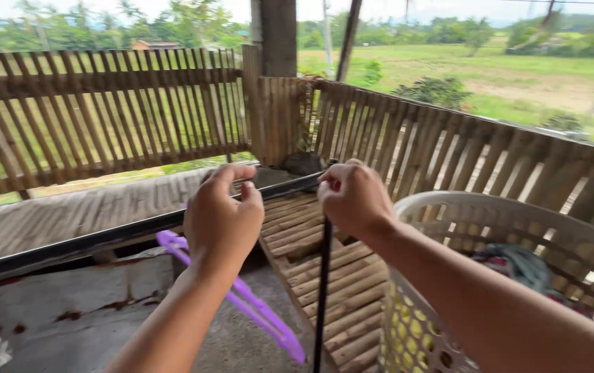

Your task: The person takes various items of clothing from a laundry basket and puts them on plastic hangers, then hangs them onto a metal laundry rack.

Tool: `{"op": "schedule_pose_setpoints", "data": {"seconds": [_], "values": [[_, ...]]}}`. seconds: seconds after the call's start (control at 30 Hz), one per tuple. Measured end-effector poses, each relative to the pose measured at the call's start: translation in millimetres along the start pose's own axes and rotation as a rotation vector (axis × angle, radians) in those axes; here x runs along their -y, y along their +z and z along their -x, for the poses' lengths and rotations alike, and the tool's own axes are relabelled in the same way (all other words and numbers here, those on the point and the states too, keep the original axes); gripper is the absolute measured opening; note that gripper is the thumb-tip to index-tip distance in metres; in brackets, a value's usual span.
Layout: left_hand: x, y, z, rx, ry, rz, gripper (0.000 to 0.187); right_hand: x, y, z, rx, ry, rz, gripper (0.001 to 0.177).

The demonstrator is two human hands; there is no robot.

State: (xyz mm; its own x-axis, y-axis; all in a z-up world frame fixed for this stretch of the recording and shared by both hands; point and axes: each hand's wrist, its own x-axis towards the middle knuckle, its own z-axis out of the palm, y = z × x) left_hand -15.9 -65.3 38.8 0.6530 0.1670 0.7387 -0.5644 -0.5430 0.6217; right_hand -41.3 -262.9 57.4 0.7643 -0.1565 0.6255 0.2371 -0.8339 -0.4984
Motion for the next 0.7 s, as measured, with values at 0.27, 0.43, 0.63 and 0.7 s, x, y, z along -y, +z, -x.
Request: {"op": "schedule_pose_setpoints", "data": {"seconds": [0.27, 0.43, 0.63, 0.7], "values": [[-131, 119, 46, 0.46, -0.048, 0.218, 0.017, -174, -138, 33, -0.094, 0.407, 0.221, 0.026], [-166, 195, 91, 0.708, -0.187, 0.287, 0.02, -246, -163, 77, -0.147, 0.494, 0.241, 0.024], [-127, 240, 123, 0.954, -0.07, 0.037, 0.027, -253, -130, 114, 0.106, 0.51, 0.311, 0.025], [-122, 233, 123, 1.193, 0.014, -0.148, 0.031, -248, -113, 124, 0.443, 0.5, 0.354, 0.022]]}}
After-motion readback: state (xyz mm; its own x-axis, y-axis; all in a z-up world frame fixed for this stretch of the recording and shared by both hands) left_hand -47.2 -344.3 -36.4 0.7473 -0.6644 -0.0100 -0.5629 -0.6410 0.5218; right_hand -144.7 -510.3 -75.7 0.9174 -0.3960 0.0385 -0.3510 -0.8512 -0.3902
